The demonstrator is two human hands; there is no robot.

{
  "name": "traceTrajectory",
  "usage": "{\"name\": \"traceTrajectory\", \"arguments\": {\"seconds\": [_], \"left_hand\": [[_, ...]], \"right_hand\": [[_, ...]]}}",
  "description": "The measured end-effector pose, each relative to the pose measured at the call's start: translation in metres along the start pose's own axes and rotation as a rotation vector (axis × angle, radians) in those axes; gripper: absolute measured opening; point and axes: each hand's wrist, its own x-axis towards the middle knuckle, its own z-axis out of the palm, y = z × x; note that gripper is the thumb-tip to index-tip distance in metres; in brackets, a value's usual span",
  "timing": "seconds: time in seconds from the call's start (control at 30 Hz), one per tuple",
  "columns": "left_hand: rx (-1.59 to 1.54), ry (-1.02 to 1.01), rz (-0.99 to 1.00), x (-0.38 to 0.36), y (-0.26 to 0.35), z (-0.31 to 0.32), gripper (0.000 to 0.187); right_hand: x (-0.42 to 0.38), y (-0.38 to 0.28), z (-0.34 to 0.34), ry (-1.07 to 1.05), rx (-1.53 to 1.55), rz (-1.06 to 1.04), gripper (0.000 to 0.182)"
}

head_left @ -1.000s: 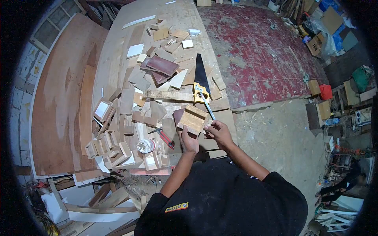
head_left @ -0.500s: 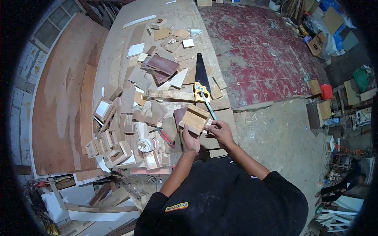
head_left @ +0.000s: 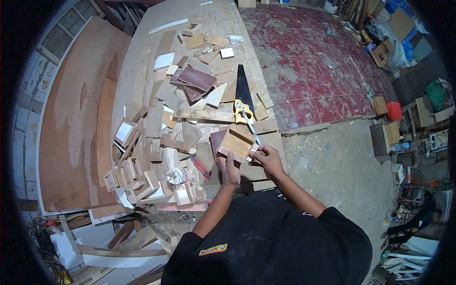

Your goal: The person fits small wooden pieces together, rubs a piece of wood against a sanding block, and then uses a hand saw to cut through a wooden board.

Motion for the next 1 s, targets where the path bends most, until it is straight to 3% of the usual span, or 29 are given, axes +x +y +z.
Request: {"name": "traceTrajectory", "arguments": {"seconds": [0.57,0.67,1.0], "left_hand": [[0.113,-0.015,0.046,0.002,-0.012,-0.011,0.047],[-0.045,-0.021,0.016,0.000,-0.003,0.000,0.048],[-0.002,-0.080,0.077,0.001,0.006,0.012,0.049]], "right_hand": [[0.002,0.001,-0.002,-0.027,0.076,0.005,0.024],[0.002,0.000,-0.004,-0.028,0.082,0.012,0.025],[0.001,0.000,-0.005,-0.008,0.071,-0.030,0.017]]}}
